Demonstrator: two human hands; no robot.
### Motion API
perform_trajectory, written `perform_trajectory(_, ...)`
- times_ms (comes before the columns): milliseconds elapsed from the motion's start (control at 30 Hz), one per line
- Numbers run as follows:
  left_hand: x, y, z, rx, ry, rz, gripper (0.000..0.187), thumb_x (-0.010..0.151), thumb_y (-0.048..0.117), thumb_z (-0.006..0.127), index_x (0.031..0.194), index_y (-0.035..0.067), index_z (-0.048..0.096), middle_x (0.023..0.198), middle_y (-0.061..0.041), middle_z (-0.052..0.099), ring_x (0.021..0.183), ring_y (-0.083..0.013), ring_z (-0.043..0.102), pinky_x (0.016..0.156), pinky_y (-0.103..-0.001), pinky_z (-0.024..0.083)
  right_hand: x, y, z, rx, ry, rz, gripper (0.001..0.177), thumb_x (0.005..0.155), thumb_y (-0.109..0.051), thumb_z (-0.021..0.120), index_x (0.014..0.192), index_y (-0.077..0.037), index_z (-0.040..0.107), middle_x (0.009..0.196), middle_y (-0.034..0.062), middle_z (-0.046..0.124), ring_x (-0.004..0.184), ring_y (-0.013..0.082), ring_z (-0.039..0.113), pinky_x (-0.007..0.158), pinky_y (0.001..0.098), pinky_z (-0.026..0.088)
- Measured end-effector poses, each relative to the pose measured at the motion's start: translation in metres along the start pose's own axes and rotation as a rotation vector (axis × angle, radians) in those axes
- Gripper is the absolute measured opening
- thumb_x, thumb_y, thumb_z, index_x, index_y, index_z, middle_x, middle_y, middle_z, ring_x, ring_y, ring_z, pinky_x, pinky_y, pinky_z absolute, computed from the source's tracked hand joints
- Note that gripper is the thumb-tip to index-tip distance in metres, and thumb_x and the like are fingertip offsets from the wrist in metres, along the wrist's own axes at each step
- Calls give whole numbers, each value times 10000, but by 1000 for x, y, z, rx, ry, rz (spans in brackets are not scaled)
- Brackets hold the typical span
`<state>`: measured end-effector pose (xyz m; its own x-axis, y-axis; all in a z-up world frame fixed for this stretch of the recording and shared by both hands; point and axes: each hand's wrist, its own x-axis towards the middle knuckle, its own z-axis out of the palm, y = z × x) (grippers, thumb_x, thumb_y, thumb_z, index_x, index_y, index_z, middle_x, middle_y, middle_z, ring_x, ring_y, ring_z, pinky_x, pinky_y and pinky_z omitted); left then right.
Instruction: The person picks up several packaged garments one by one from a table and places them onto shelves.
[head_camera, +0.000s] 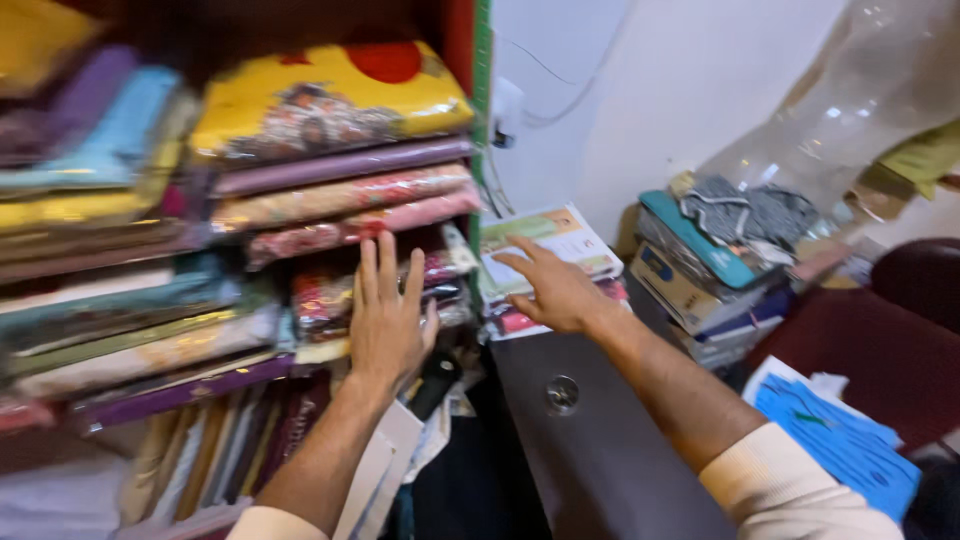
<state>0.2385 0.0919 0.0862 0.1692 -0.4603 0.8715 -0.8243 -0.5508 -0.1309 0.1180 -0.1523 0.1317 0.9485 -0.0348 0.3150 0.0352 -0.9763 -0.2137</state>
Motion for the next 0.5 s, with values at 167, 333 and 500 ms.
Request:
perform_trajectory(167,-37,70,66,-205,-201,60,681,777,236,731,1409,28,584,1523,-289,481,1428,-453,454,1162,-529,367,-68,86,47,131,-181,203,486,880,-337,717,1349,-244,627,1345,111,646,1251,377,633,1063,530,509)
perform_trajectory(333,-60,120,155,-582,-942,-526,885,914,441,632,1637,123,235,1671,-175,271,1469,-393,426,1127,-579,445,-121,156,92,356,-181,459,340,845,-283,805,1175,-233,742,1142,77,772,1108,296,734,945,454,592)
perform_trajectory(500,-107,126,284,-597,-935,-890,956,938,539,583,1644,87,124,1644,-183,280,1468,-379,426,1129,-597,396,-147,190,121,565,-148,603,327,835,-200,822,1155,-175,757,1090,112,795,1087,304,745,919,438,599)
